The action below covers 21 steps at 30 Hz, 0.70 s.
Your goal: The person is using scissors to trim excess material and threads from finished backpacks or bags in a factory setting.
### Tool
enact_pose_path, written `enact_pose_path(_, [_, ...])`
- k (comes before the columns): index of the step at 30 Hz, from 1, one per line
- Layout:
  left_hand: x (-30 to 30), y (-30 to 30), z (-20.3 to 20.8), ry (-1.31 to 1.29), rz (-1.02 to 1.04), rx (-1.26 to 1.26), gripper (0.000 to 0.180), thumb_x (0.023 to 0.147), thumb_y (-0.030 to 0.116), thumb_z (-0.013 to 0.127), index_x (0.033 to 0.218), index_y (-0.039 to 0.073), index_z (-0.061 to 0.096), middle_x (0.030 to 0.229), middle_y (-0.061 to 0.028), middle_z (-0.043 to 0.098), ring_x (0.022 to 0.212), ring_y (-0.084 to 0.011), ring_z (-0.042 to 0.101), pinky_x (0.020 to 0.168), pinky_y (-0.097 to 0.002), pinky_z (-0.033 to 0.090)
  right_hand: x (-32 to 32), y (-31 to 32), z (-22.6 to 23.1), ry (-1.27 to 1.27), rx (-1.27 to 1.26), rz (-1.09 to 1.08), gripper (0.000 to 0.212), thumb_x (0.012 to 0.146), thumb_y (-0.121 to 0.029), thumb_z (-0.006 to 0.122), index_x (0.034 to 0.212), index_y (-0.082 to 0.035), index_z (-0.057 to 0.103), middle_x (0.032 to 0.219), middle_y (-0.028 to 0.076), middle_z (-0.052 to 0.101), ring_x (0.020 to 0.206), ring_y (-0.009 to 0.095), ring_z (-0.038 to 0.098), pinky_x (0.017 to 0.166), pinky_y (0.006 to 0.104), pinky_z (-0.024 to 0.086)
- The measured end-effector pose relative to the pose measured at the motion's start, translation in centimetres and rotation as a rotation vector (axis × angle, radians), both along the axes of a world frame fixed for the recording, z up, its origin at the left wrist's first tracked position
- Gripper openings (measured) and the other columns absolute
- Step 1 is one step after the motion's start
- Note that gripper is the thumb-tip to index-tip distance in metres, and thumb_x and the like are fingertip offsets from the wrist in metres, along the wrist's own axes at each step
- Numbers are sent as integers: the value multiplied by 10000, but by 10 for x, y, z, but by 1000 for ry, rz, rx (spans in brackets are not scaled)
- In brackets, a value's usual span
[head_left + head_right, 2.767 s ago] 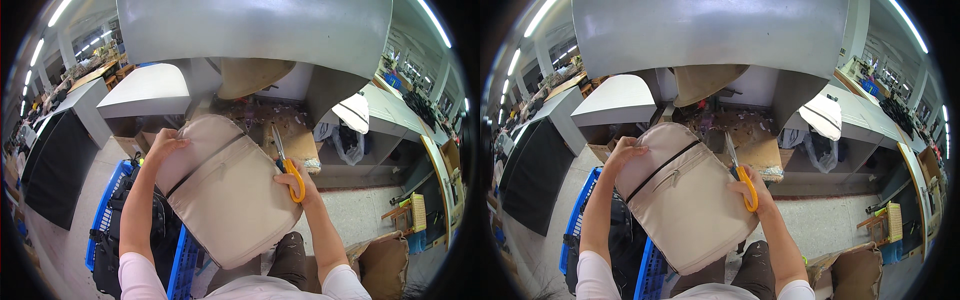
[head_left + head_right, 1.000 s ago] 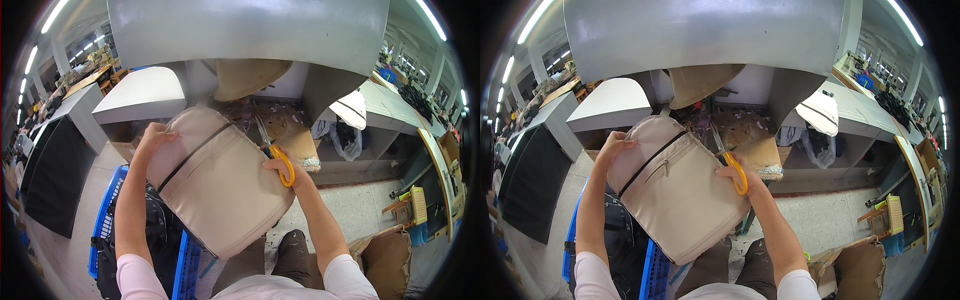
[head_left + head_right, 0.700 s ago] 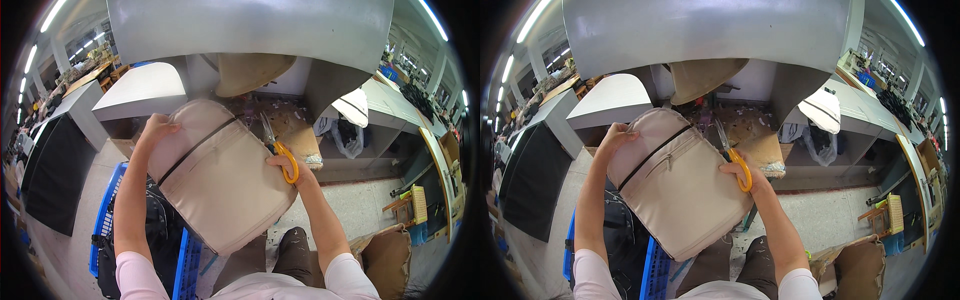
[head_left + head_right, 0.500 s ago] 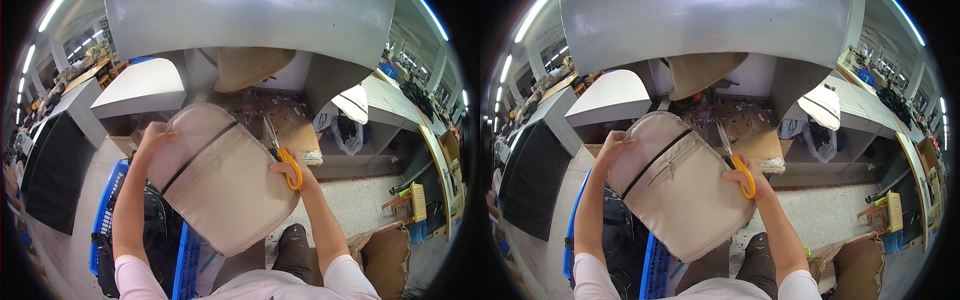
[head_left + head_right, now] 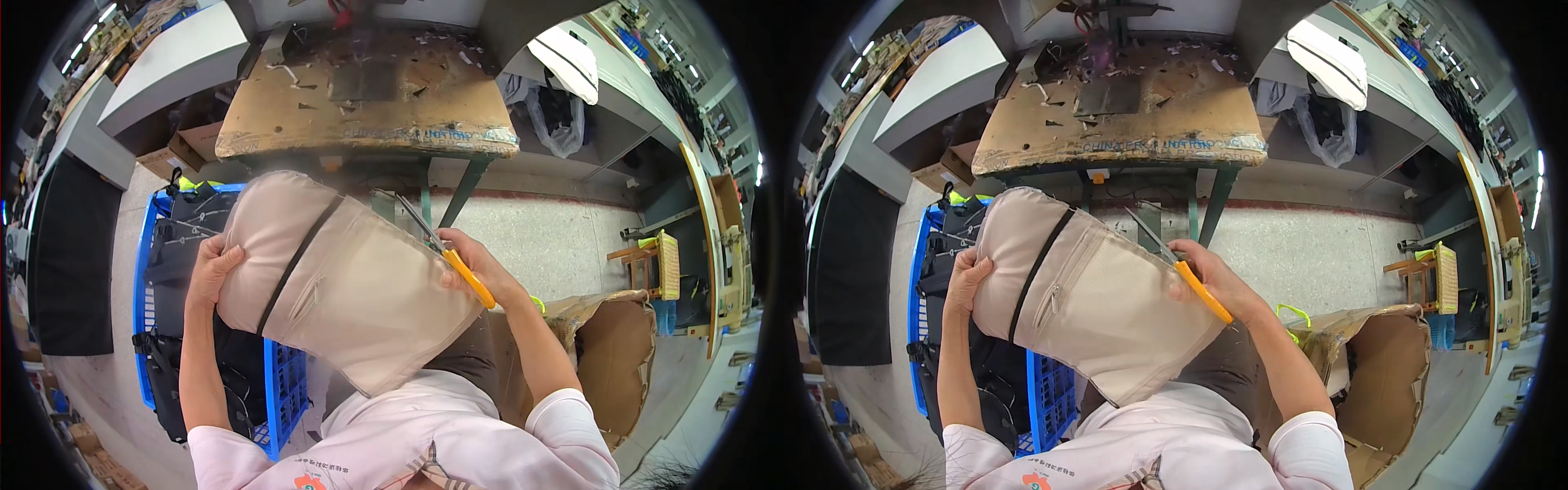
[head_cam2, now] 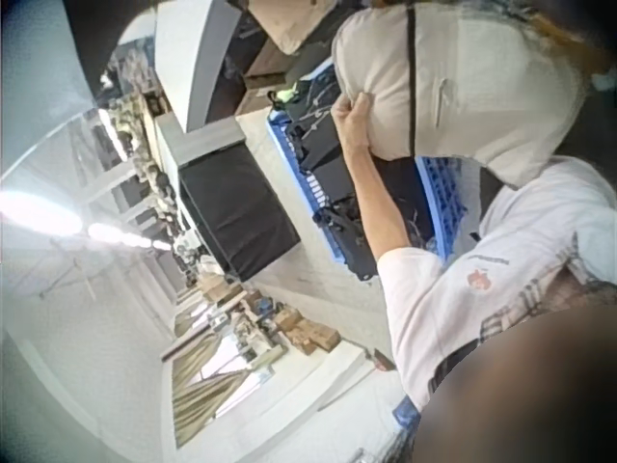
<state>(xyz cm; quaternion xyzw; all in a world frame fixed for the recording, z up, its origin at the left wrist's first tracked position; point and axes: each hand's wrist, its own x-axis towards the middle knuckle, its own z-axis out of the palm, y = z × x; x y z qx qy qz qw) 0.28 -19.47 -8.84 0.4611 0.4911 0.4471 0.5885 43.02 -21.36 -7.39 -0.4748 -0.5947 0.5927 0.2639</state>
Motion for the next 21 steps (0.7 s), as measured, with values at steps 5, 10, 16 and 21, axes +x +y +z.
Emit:
enact_pose_path(5, [8, 7, 5, 24, -62, 73, 286, 773, 209, 766, 961, 7, 690, 856, -19, 680, 744, -72, 602, 669, -227, 485, 16, -12, 13, -374, 365, 15, 766, 723, -438, 760, 1285, -59, 404, 1053, 171, 540, 923, 295, 561, 816, 373, 456])
enact_pose_path(10, [10, 7, 2, 6, -79, 93, 289, 759, 212, 778, 942, 4, 691, 846, -17, 679, 734, -75, 602, 665, -231, 485, 26, -20, 0, -603, 532, 22, 735, 738, -476, 729, 1264, -72, 412, 1044, 181, 518, 911, 355, 557, 778, 441, 453])
enact_pose_path(16, [7, 1, 6, -27, -41, 88, 313, 749, 204, 785, 956, -7, 685, 863, -46, 689, 757, -100, 628, 677, -249, 511, 27, -17, -23, -748, 610, 25, 847, 666, -637, 685, 1236, -61, 437, 997, 153, 525, 880, 319, 571, 737, 424, 477])
enact_pose_path(21, [-1, -3, 3, -28, -23, 95, 337, 750, 211, 785, 974, -16, 678, 886, -58, 688, 758, -108, 631, 674, -250, 511, 19, -17, -32, -760, 662, 15, 786, 690, -616, 671, 1196, -55, 455, 913, 137, 544, 864, 315, 571, 700, 418, 465])
